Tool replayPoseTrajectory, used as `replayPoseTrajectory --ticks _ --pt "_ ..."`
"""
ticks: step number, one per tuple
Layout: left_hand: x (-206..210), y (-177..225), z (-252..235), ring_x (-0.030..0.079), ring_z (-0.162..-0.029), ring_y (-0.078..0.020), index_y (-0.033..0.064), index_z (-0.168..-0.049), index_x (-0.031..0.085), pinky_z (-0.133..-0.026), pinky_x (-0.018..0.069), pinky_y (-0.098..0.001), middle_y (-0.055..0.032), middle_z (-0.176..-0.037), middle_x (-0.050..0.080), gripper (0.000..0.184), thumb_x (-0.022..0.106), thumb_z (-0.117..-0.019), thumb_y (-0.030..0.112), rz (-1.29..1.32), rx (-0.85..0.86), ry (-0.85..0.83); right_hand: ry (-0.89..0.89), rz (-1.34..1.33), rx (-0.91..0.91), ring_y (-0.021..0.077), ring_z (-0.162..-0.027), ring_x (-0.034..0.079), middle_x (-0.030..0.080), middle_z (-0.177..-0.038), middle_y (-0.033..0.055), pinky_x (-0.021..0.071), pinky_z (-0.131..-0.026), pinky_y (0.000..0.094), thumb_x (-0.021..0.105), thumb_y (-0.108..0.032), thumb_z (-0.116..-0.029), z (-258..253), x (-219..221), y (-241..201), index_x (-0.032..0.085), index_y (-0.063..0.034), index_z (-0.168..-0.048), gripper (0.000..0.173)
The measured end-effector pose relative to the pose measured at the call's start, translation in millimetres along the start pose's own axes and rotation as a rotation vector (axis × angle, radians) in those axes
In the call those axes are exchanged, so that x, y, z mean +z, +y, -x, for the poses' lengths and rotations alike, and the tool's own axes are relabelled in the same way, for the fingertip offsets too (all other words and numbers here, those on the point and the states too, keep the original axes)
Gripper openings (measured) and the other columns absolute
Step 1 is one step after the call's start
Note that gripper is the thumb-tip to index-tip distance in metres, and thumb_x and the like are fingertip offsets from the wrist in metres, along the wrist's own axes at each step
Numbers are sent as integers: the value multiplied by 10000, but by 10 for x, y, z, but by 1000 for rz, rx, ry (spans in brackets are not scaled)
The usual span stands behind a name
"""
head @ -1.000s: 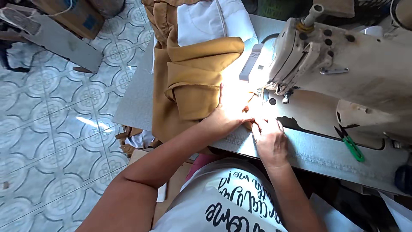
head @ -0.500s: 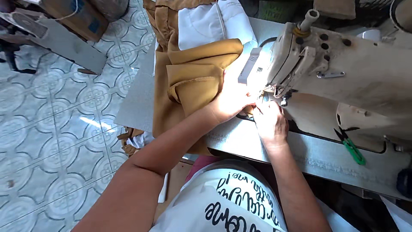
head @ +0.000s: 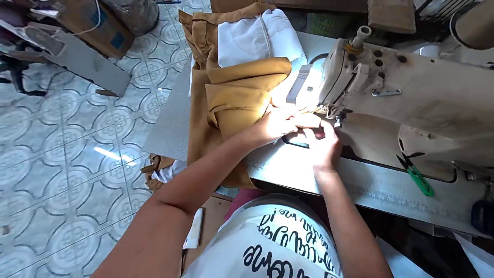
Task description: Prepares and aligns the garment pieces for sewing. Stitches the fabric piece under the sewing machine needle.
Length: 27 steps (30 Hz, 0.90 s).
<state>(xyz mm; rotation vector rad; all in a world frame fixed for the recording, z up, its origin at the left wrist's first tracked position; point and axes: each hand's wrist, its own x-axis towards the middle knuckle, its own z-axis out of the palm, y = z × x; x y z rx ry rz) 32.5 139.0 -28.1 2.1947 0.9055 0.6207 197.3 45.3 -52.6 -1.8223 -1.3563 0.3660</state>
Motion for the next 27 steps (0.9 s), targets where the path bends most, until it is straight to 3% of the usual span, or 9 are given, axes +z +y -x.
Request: replayPoseTrajectory --ticks 3,5,8,10,12,15,17,23,27 --pt "24 9 65 648 -1044 -220 65 -1086 711 -988 474 -485 -93 -1070 700 343 834 -816 237 -139 53 10 -44 -149 -11 268 -866 727 732 -968 160 593 -792 495 757 -199 -935 -23 -50 14 708 -7 -1076 243" --pt "14 70 143 581 -1261 -315 102 -1197 719 -1145 272 -672 -113 -1246 685 437 828 -829 311 -274 132 18 -150 -412 103 119 -718 699 710 -854 62 608 -688 311 698 -127 -968 90 -161 -67 663 -21 -1061 146" --pt "-49 83 203 601 -1273 -312 131 -1098 758 -1133 335 -648 -72 -1263 709 175 692 -937 150 -380 400 26 -402 -935 567 35 -461 500 579 -654 9 459 -448 176 566 -40 -1020 382 -346 -215 562 -24 -1046 31" --pt "-104 112 222 605 -1278 -262 157 -1020 752 -1145 332 -639 -19 -1213 726 213 552 -1012 82 -436 493 -59 -399 -801 680 52 -431 495 600 -690 46 463 -406 185 667 -27 -967 474 -424 -125 552 11 -1233 293" --pt "-105 160 243 601 -1279 -255 160 -1007 751 -1079 409 -562 -9 -1127 744 276 492 -1039 70 -502 531 -107 -377 -495 540 50 -478 569 665 -742 52 516 -465 198 732 -70 -929 458 -496 -91 540 17 -1280 409" --pt "-89 265 289 627 -1186 -272 135 -1010 729 -976 461 -525 -37 -1060 727 249 493 -1041 59 -572 498 -174 -195 -90 153 141 -731 659 686 -949 105 576 -695 333 685 -164 -971 394 -509 -127 626 20 -1191 293" --pt "-60 277 307 642 -1107 -262 135 -994 732 -956 471 -509 -37 -984 713 238 507 -1034 69 -558 469 -147 -92 4 13 189 -806 651 658 -1019 146 569 -732 352 627 -154 -1010 311 -448 -192 642 5 -1141 207" --pt "-12 361 373 646 -1056 -265 130 -989 740 -978 455 -537 -50 -976 705 220 528 -1024 88 -535 340 -98 -164 113 103 292 -721 685 675 -820 157 569 -670 485 734 -156 -925 284 -191 -270 633 32 -1073 260" --pt "38 422 419 626 -1127 -282 174 -1121 745 -992 429 -568 -46 -1023 705 245 545 -1021 74 -610 292 -141 -146 168 102 248 -661 660 652 -756 116 551 -622 443 722 -137 -921 313 -225 -253 641 -2 -1010 181"
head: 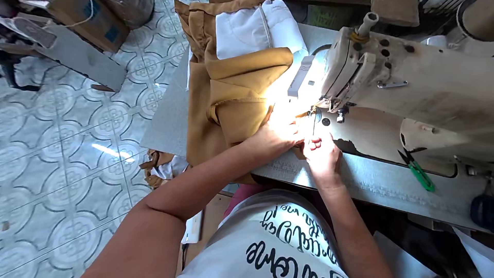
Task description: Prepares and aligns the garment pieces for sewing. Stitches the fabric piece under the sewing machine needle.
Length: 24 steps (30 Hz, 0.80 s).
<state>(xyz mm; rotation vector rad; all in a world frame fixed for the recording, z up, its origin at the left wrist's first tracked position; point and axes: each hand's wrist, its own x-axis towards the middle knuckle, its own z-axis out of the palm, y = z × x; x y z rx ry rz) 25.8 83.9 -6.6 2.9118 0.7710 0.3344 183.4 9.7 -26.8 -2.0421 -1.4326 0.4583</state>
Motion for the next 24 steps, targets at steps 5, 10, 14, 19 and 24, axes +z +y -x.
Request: replayPoseTrajectory --ticks 5,10,14,19,24 --pt "-37 116 13 567 -1245 -342 253 -1214 728 -1115 86 -820 -75 -1099 678 330 533 -1022 68 -50 -88 -133 40 25 -83 227 -644 659 672 -746 97 553 -609 424 704 -119 -919 20 -44 54 704 -13 -970 118" --pt "-62 142 -24 539 -1292 -379 258 -1176 741 -1102 89 -830 -96 -1169 678 325 553 -1003 58 -79 -113 -158 -11 100 -123 280 -742 696 700 -835 141 573 -672 471 721 -114 -910 3 -75 43 737 -10 -946 112" --pt "-45 140 -35 556 -1242 -397 239 -1156 751 -1102 84 -830 -107 -1121 685 270 554 -1021 113 -71 -128 -149 13 193 -222 313 -774 718 712 -859 161 586 -677 485 693 -108 -926 14 -53 58 747 -18 -930 105" --pt "-25 110 -33 578 -1224 -411 231 -1117 760 -1082 119 -840 -121 -1124 694 267 569 -1000 86 -95 -101 -92 71 239 -287 309 -778 725 707 -851 161 593 -666 460 688 -106 -938 38 -29 57 749 -22 -944 104" --pt "-63 97 -55 573 -1242 -387 245 -1135 758 -1091 106 -836 -97 -1171 691 300 570 -994 60 -89 -129 -141 61 293 -348 320 -796 727 708 -854 166 592 -666 459 690 -88 -932 30 -35 65 757 -30 -940 89"
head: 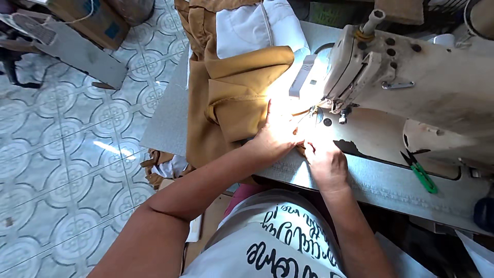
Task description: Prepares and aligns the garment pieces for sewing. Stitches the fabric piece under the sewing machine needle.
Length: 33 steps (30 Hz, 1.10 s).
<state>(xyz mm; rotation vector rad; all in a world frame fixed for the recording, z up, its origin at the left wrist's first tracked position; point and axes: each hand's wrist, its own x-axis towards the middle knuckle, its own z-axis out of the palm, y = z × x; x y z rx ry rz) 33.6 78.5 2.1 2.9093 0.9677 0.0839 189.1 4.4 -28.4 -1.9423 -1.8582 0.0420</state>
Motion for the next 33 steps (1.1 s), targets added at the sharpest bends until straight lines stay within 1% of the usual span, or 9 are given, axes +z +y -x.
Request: replayPoseTrajectory --ticks 6,10,14,18,22,24,29,31,33 --pt "25 -69 -9 587 -1222 -382 245 -1116 767 -1102 114 -826 -99 -1131 694 277 587 -992 75 27 4 53 -40 10 -11 320 -874 738 735 -933 164 602 -734 455 693 -90 -935 38 -12 -10 774 -53 -1054 148" --pt "36 -85 9 587 -1235 -368 255 -1125 767 -1109 97 -828 -93 -1152 692 315 574 -987 47 42 23 53 -35 36 -45 348 -906 725 722 -947 184 596 -739 460 676 -92 -947 59 23 -2 767 -35 -1033 137" --pt "63 -106 24 583 -1246 -349 272 -1156 754 -1117 73 -820 -85 -1178 685 343 569 -984 40 49 38 52 9 72 -84 357 -971 706 715 -1088 191 595 -763 448 669 -98 -953 98 65 6 780 -44 -1056 161" --pt "31 -107 -24 568 -1261 -372 283 -1159 756 -1117 103 -812 -79 -1179 690 352 582 -978 36 53 1 23 48 95 -119 329 -967 716 746 -1041 138 591 -740 432 642 -107 -968 62 124 61 780 -57 -1060 173" --pt "147 -263 -184 549 -1299 -413 256 -1112 769 -1093 138 -824 -101 -1242 690 281 537 -1025 124 97 15 160 38 26 -86 363 -1025 706 732 -1085 171 591 -765 482 646 -145 -980 -111 178 132 770 -46 -1111 206" --pt "175 -339 -259 584 -1229 -357 238 -1088 763 -1086 160 -809 -82 -1150 685 260 527 -1033 142 108 25 205 45 -4 -73 362 -1019 708 727 -1092 174 588 -784 490 660 -147 -969 -207 195 154 760 -41 -1100 196" --pt "233 -446 -368 625 -1156 -307 285 -1144 755 -1079 197 -789 -55 -1137 687 348 519 -1010 68 100 32 201 24 -31 -81 371 -1056 696 722 -1153 166 580 -840 504 651 -110 -970 -367 206 187 762 -57 -1135 206" --pt "253 -457 -372 618 -1171 -305 305 -1171 748 -1092 185 -782 -55 -1163 684 376 516 -1006 59 92 23 210 30 -34 -55 364 -1088 686 717 -1160 165 573 -871 497 614 -164 -1005 -349 221 200 762 -70 -1142 222" --pt "225 -394 -257 571 -1304 -326 319 -1289 689 -1132 135 -794 -66 -1307 665 387 530 -1025 84 30 -67 223 20 16 26 364 -1043 684 685 -1135 190 577 -819 500 607 -349 -1015 -275 247 209 728 -57 -1172 353"
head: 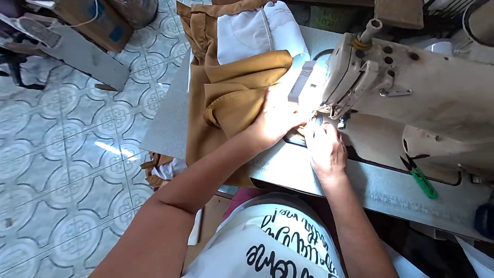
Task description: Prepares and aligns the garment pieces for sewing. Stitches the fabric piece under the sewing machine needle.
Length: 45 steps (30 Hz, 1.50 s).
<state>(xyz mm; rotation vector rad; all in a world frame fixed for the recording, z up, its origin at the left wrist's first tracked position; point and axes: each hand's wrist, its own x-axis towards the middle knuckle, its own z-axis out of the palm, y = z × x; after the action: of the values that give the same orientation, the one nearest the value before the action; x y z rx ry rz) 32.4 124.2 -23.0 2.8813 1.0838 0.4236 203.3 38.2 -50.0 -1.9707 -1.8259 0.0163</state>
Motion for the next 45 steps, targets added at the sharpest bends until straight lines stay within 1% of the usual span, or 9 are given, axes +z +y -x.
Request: replayPoseTrajectory --ticks 4,8,12,16,21,25,32,39,45 --pt "-343 115 432 295 -1519 -426 160 -1454 579 -1126 102 -823 -166 -1560 462 570 710 -910 51 -171 -397 -37 -79 -6 186 388 -1054 673 685 -1098 214 546 -826 542 741 -459 -899 77 27 -41 676 2 -1114 513" --pt "-533 -126 825 547 -1304 -468 68 -1170 701 -1062 160 -869 -186 -1261 664 338 758 -851 -28 -99 -446 -40 -112 -183 250 364 -904 707 708 -1017 182 562 -735 561 669 -239 -977 -66 -72 -44 677 -49 -1096 224" --pt "-986 -342 888 706 -960 -305 52 -1290 605 -893 560 -554 -146 -1076 711 327 679 -972 62 328 -405 -172 -55 -599 331 261 -906 722 715 -1065 191 594 -828 463 582 -199 -1045 -212 -82 31 596 40 -1272 329" --pt "-1145 -753 764 652 -707 -35 132 -1264 626 -698 572 -272 21 -820 706 274 648 -993 166 690 -355 -171 -57 -972 331 92 -633 632 652 -960 68 573 -565 281 557 -179 -1046 -93 -149 147 537 -22 -1271 275" --pt "-961 -1106 530 688 -1049 -269 132 -1084 774 -959 502 -582 -97 -1081 742 138 671 -997 162 368 -421 -441 -221 -539 413 170 -596 607 637 -750 87 541 -599 370 621 -98 -995 246 -312 22 576 -7 -1212 240" --pt "-1102 -570 494 606 -1214 -438 131 -1183 743 -1003 428 -714 -178 -1264 671 241 728 -943 111 -12 -369 -315 -59 -241 250 324 -853 701 697 -1006 173 575 -723 511 630 -86 -973 296 -296 -82 677 -15 -1114 165" --pt "-556 382 318 694 -1060 -263 124 -1050 768 -890 544 -472 -57 -1164 738 207 588 -977 52 254 79 6 -44 -216 213 344 -825 707 686 -1003 224 583 -719 498 714 -240 -958 334 -155 -177 674 50 -1112 331" --pt "113 137 320 681 -1065 -301 135 -1197 758 -881 552 -481 -115 -1116 721 303 547 -1006 31 138 0 78 -65 -175 246 323 -841 707 698 -988 196 584 -749 480 737 -233 -947 358 -134 -162 677 36 -1088 309" --pt "24 258 321 600 -1274 -318 143 -1278 706 -1032 471 -560 -109 -1354 656 543 599 -953 564 135 89 50 -96 -443 355 195 -669 637 664 -800 90 549 -642 411 715 -181 -948 282 -201 36 672 -25 -1012 175"
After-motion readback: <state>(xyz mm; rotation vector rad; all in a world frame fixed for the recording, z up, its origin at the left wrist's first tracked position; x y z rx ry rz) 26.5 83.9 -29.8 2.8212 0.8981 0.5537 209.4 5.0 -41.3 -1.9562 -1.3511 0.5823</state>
